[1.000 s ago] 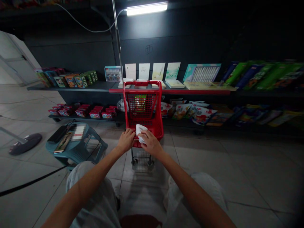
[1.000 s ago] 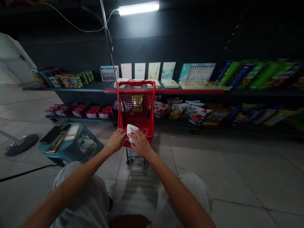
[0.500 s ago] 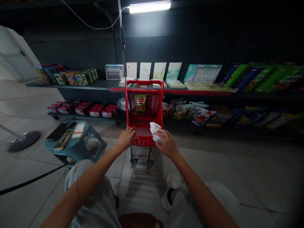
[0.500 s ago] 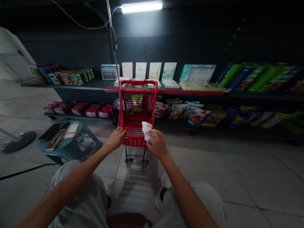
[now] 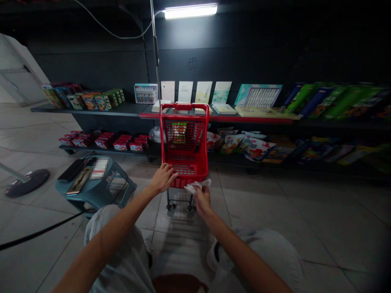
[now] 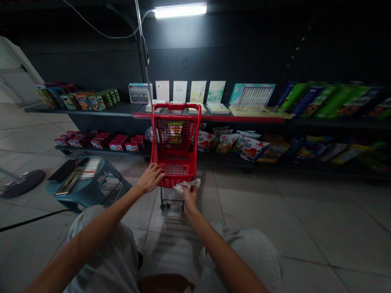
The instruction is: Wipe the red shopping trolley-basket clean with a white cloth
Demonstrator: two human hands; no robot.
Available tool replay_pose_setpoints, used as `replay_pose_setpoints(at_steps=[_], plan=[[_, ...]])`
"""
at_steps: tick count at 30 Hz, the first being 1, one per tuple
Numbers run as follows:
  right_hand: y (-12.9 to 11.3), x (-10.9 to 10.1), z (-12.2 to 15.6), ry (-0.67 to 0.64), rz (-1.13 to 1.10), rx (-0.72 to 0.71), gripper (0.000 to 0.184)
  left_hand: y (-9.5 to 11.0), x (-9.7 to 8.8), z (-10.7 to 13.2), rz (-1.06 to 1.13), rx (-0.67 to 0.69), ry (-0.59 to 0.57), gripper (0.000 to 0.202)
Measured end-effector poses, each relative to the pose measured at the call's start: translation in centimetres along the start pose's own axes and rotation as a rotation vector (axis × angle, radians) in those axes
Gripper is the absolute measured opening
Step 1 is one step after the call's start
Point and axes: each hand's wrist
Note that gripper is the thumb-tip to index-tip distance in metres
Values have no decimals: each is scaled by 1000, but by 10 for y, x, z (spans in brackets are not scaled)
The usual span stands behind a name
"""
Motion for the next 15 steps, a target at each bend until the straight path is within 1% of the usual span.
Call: replay_pose_setpoints(at_steps=[3, 4, 6, 11, 13, 15], plan=[[6, 26, 4, 109, -160, 125, 41, -1, 3, -2, -11, -34, 18, 46], [6, 35, 6, 105, -199, 158, 40, -2, 3, -3, -12, -43, 24, 46], [6, 52, 11, 32, -266, 209, 38, -3, 4, -3, -21, -47, 27, 46], [11, 94, 22, -229, -341, 276, 33, -6, 5, -2, -58, -20, 2, 43], [14, 106, 24, -275, -345, 299, 32, -7, 5, -1, -47, -17, -7, 41], [16, 113, 25, -274, -336, 310, 29, -7, 4, -1, -38, 1, -15, 40]])
Point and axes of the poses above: each hand's wrist, its own z-axis away from the middle knuckle, its own x-axis out of the palm, y = z × x, and after that the axes turned 12 degrees about -y, right-handed
